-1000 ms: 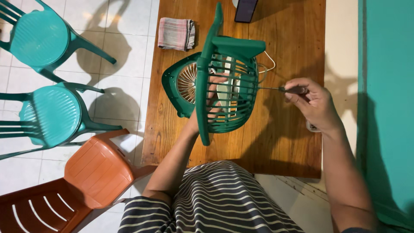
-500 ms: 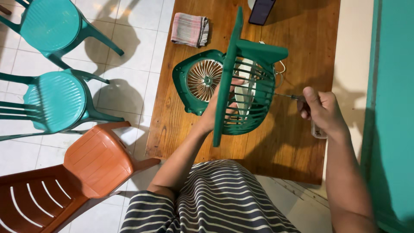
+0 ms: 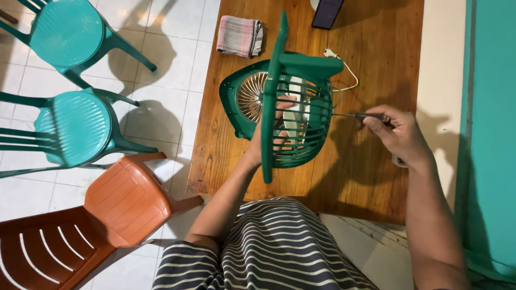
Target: The person assembles a small green electric fan on a wooden table. They place the fan blades into the motor housing, attach the front grille, and use a screwdriver to tighten the screws securing the grille. The fan remains on the table after assembly.
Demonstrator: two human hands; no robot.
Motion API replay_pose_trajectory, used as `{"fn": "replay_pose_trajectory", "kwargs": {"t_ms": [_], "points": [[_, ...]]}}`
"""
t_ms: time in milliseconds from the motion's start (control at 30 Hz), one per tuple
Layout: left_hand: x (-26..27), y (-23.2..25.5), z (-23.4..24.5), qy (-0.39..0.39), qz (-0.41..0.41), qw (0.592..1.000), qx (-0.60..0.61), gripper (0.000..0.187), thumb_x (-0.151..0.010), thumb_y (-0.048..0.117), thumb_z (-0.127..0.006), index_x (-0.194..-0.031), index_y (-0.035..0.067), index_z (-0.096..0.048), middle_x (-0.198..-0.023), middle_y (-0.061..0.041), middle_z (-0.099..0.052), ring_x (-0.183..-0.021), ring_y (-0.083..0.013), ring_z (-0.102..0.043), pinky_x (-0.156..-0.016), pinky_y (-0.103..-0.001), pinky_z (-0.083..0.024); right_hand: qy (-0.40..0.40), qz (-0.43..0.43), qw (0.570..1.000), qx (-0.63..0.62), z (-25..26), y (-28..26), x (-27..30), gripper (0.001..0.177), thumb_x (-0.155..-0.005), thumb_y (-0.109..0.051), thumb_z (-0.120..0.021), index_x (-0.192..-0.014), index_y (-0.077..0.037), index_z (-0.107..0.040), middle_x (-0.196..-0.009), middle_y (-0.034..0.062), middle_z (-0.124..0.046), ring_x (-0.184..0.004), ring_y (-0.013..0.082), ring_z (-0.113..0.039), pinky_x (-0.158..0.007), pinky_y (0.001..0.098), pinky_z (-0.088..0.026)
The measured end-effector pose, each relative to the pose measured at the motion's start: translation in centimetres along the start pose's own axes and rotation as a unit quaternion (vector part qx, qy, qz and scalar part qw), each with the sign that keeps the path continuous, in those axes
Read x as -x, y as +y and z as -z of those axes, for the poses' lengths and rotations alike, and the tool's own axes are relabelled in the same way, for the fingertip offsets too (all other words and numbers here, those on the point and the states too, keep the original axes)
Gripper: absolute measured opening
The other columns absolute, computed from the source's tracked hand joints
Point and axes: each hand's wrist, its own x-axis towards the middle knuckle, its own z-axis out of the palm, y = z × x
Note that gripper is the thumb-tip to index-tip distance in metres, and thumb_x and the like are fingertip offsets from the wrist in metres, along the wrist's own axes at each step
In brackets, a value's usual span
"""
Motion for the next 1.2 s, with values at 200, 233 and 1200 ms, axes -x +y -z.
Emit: {"fn": "replay_pose_trajectory", "kwargs": {"t_ms": [200, 233, 1200], "points": [[0.4, 0.0, 0.5, -0.004, -0.015, 0.999, -0.029, 0.058, -0.105, 0.034, -0.066, -0.153, 0.006, -0.047, -0.158, -0.006, -0.044, -0.144, -0.0227, -0.051, -0.121, -0.04, -0.048, -0.02, -0.013, 0.991, -0.133, -0.4, 0.3, 0.4, 0.034, -0.11, -0.031, -0.058, -0.104, -0.001, -0.072, -0.087, 0.0044, -0.073, -0.072, 0.0081, -0.061, -0.065, 0.0224, -0.049], [0.5, 0.0, 0.5, -0.004, -0.003, 1.0, -0.027, 0.059, -0.106, 0.035, -0.066, -0.153, 0.006, -0.046, -0.158, -0.007, -0.044, -0.144, -0.023, -0.051, -0.121, -0.041, -0.048, -0.018, -0.016, 0.991, -0.132, -0.4, 0.2, 0.4, 0.03, -0.108, -0.03, -0.061, -0.107, -0.002, -0.072, -0.088, 0.0042, -0.073, -0.071, 0.0077, -0.059, -0.065, 0.022, -0.048], [-0.7, -0.1, -0.8, -0.078, -0.149, 0.948, -0.269, 0.059, -0.088, -0.001, -0.074, -0.143, 0.007, -0.055, -0.152, -0.014, -0.047, -0.143, -0.0339, -0.048, -0.121, -0.044, -0.043, 0.061, 0.113, 0.991, -0.044, 0.5, -0.4, 0.9, 0.019, -0.094, 0.011, -0.069, -0.111, 0.002, -0.07, -0.113, 0.0097, -0.072, -0.108, 0.0163, -0.072, -0.097, 0.0287, -0.061]]}}
